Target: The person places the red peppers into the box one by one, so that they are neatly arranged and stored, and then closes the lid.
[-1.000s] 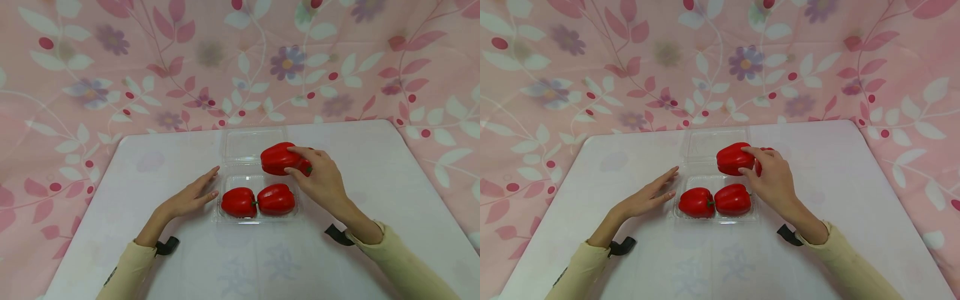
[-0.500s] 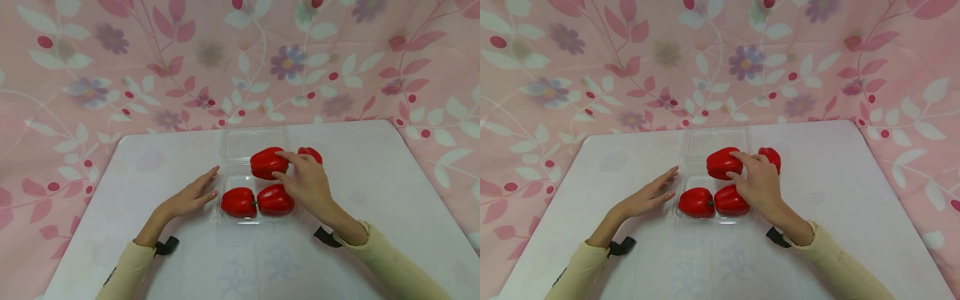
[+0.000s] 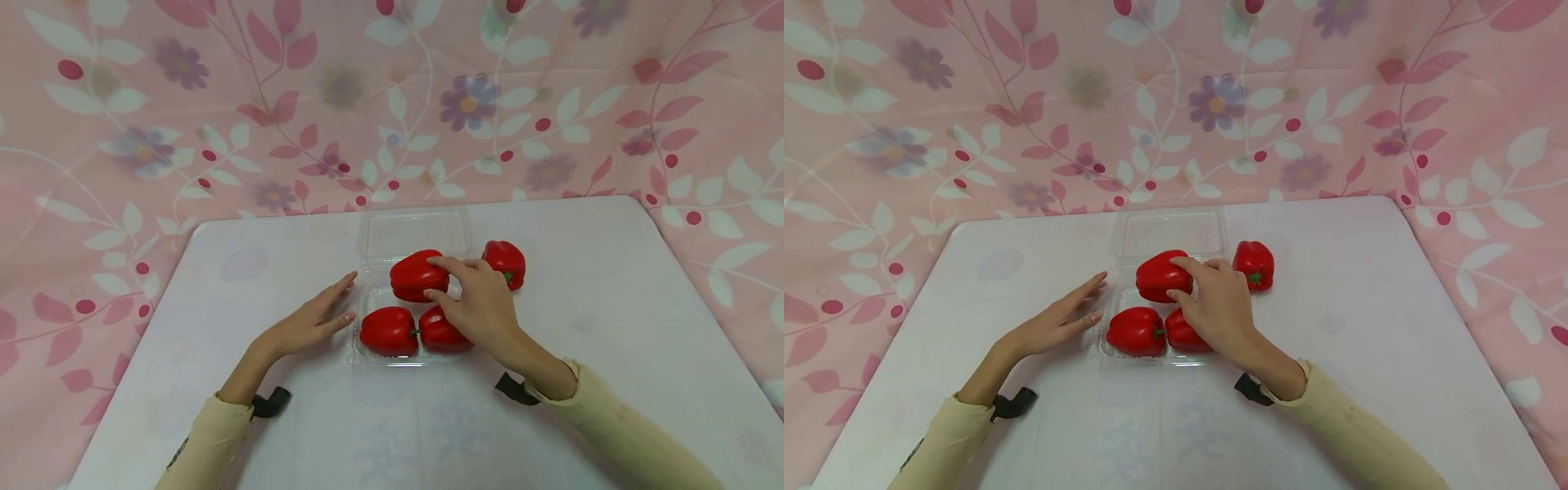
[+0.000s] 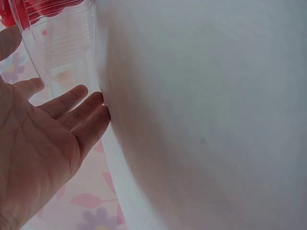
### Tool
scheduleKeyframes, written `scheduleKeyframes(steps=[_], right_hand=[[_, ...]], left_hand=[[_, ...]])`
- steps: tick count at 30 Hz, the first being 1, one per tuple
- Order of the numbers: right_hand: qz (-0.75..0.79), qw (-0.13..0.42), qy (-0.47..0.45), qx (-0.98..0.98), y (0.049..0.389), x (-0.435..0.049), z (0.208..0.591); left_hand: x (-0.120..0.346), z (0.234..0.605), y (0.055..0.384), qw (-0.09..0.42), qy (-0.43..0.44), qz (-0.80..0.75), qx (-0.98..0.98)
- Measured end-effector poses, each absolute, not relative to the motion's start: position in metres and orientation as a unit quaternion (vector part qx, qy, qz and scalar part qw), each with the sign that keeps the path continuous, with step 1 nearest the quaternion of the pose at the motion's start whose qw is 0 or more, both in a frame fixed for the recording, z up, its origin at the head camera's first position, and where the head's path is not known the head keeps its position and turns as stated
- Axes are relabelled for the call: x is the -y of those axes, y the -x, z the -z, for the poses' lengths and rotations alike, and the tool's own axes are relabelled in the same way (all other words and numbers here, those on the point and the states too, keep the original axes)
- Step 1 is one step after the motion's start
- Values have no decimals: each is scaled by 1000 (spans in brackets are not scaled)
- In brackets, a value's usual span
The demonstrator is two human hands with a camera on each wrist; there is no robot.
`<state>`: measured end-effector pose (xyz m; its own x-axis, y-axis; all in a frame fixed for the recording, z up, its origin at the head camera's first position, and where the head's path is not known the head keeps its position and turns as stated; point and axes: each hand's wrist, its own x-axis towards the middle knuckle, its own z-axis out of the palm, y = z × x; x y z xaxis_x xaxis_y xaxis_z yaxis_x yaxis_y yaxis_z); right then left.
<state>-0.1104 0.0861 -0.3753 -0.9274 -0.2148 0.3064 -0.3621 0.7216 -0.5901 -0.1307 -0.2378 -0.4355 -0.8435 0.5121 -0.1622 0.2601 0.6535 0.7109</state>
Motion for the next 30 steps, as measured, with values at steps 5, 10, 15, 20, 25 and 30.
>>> scheduleKeyframes(steps=[5,10,15,20,25,30], right_hand=[[-334,116,-164,921,109,-80,376],[-329,120,-166,922,109,-73,379],[-326,119,-160,924,109,-67,381],[-320,116,-155,927,110,-62,381],[-302,117,-159,933,111,-58,382],[-287,123,-172,934,112,-56,386]], left_hand=[[238,436,131,174,-216,-354,-893],[237,435,131,176,-215,-353,-893],[237,434,130,176,-217,-354,-893],[237,434,130,177,-215,-356,-892],[237,434,130,179,-213,-355,-892],[237,433,130,179,-215,-354,-892]])
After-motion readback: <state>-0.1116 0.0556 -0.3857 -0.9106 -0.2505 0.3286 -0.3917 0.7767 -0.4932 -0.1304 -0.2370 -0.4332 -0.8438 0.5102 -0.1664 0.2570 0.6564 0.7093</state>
